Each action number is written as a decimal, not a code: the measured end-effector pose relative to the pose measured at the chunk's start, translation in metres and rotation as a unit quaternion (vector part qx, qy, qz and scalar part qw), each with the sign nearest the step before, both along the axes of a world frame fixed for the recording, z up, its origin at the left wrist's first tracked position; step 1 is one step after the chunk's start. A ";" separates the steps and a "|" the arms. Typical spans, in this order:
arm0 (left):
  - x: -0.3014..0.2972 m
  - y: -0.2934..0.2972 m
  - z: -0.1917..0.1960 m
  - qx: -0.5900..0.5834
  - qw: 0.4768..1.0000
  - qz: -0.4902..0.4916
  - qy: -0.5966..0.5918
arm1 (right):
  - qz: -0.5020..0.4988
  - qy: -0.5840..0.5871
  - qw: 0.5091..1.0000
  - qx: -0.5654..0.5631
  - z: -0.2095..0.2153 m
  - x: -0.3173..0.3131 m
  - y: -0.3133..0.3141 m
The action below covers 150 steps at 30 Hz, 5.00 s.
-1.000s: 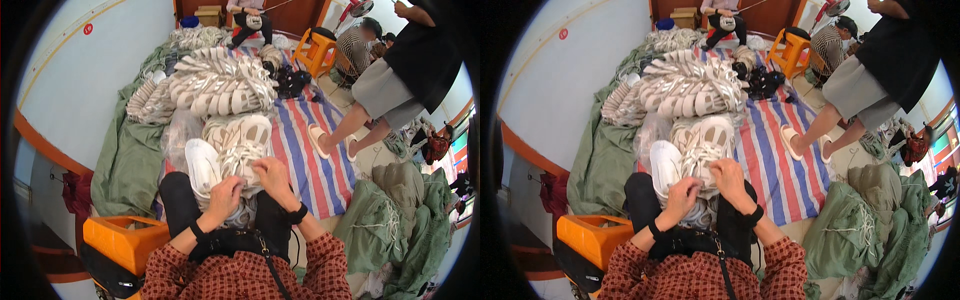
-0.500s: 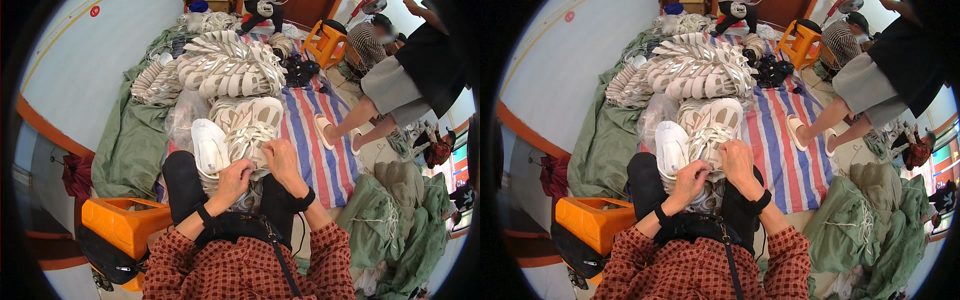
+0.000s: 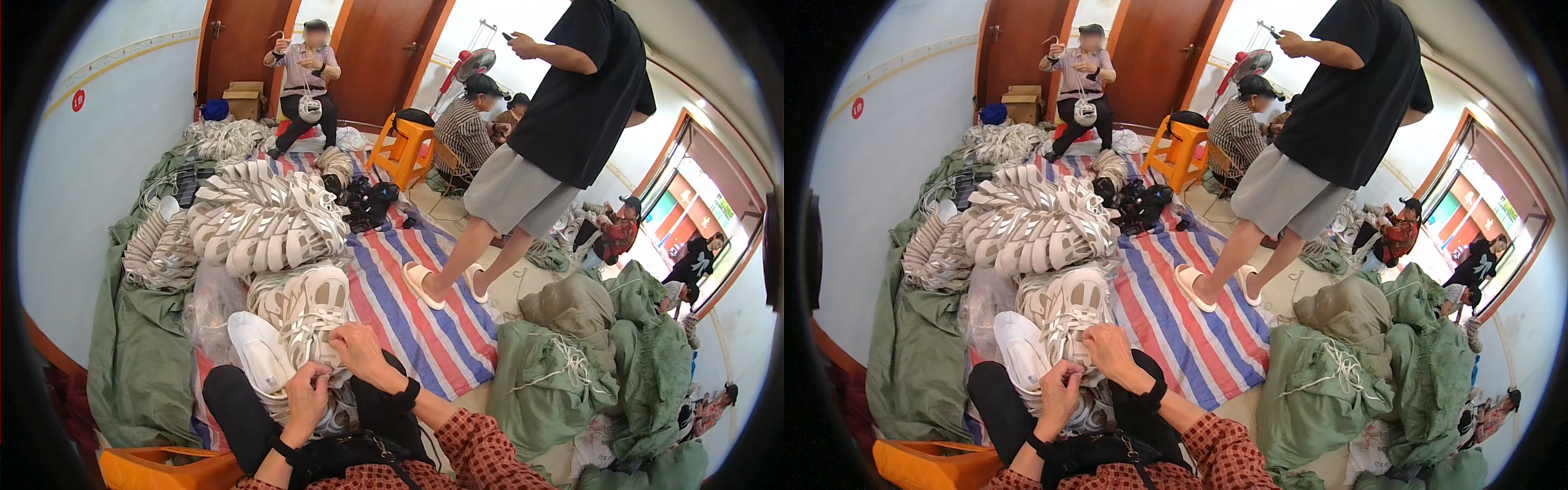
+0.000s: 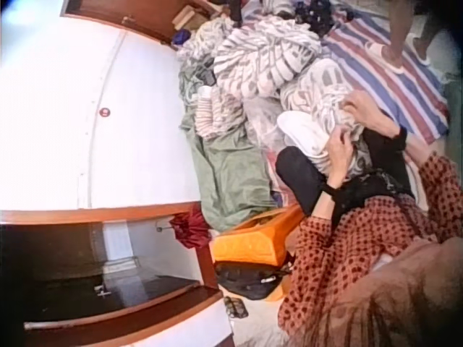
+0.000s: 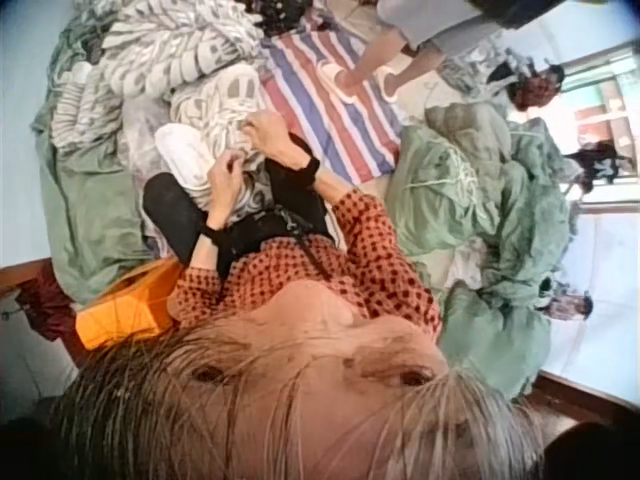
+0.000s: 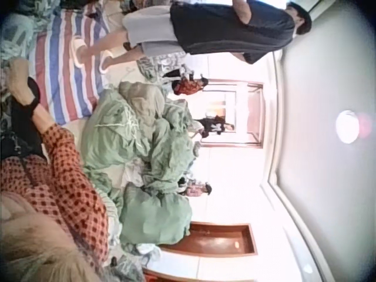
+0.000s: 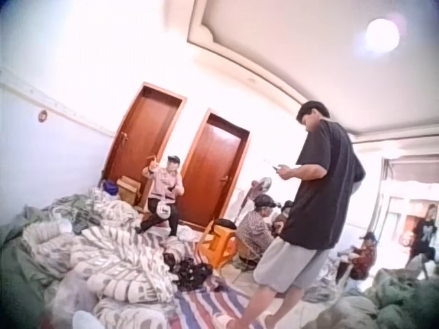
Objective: Insert and thread laces through the eyelets of a shoe component.
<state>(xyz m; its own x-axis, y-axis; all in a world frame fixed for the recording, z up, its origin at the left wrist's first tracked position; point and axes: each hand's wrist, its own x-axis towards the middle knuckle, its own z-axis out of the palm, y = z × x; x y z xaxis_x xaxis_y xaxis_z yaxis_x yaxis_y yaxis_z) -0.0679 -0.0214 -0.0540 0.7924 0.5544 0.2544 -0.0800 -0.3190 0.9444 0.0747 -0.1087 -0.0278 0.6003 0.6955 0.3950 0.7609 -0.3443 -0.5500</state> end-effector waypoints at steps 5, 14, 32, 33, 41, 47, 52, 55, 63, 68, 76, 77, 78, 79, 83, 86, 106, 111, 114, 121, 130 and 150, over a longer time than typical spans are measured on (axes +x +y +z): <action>0.005 0.005 0.004 0.015 1.000 -0.008 -0.003 | -0.004 -0.002 1.000 -0.006 0.004 0.002 -0.005; 0.006 0.009 -0.005 0.027 0.999 -0.024 -0.013 | 0.064 0.063 0.996 0.015 0.026 0.015 -0.017; 0.013 0.043 0.055 0.102 0.993 -0.020 -0.056 | 0.047 0.137 0.987 0.072 0.090 -0.055 -0.039; 0.014 0.041 0.055 0.105 0.993 -0.016 -0.059 | 0.016 0.103 0.990 0.098 0.063 -0.030 -0.045; 0.011 0.024 0.037 0.186 0.982 0.016 -0.035 | 0.056 -0.060 0.996 0.021 0.038 -0.011 -0.025; 0.019 0.020 0.040 0.316 0.949 0.012 -0.012 | 0.044 -0.088 0.995 0.016 0.010 0.002 -0.010; 0.018 0.020 0.038 0.295 0.955 -0.018 -0.016 | 0.065 -0.034 0.997 -0.013 0.016 0.006 -0.011; 0.010 0.020 0.040 0.209 0.978 -0.009 -0.007 | 0.117 -0.091 0.988 -0.051 0.032 -0.001 -0.002; 0.014 0.034 0.045 0.066 0.998 0.018 -0.016 | 0.101 -0.135 0.986 -0.018 0.020 0.011 0.016; 0.014 0.044 0.051 0.137 0.988 0.047 0.055 | 0.095 0.175 0.960 0.195 0.071 0.018 0.048; 0.053 0.037 0.062 0.314 0.946 0.008 0.086 | 0.107 0.363 0.867 0.323 0.063 0.035 0.005; 0.056 0.038 0.063 0.364 0.927 0.002 0.090 | 0.109 0.366 0.863 0.330 0.061 0.035 0.002; 0.059 0.038 0.064 0.413 0.906 -0.005 0.094 | 0.106 0.367 0.862 0.333 0.060 0.035 -0.001; 0.061 0.038 0.065 0.415 0.905 -0.009 0.095 | 0.109 0.377 0.856 0.337 0.058 0.034 -0.002; 0.069 0.032 0.058 0.387 0.907 -0.038 0.162 | 0.114 0.396 0.839 0.356 0.052 0.033 -0.007; 0.068 0.029 0.055 0.374 0.915 -0.018 0.150 | 0.048 0.352 0.880 0.316 0.045 0.030 -0.012; 0.065 0.017 0.042 0.281 0.954 0.063 0.082 | 0.001 -0.089 0.991 0.095 0.001 -0.006 -0.028; 0.065 0.023 0.047 0.330 0.939 0.029 0.091 | 0.053 -0.198 0.977 0.065 0.004 0.003 -0.023; 0.055 0.025 0.052 0.317 0.946 -0.021 0.062 | -0.006 -0.173 0.982 0.076 0.006 0.011 -0.049; 0.063 0.020 0.045 0.373 0.925 0.024 0.066 | 0.005 0.032 0.994 0.106 0.007 0.001 -0.043; 0.012 0.083 0.043 -0.083 0.994 -0.065 0.007 | -0.070 -0.094 0.992 0.045 -0.022 0.030 -0.087; 0.088 0.037 0.054 0.568 0.823 0.017 0.007 | -0.083 0.204 0.973 0.070 -0.002 -0.013 -0.142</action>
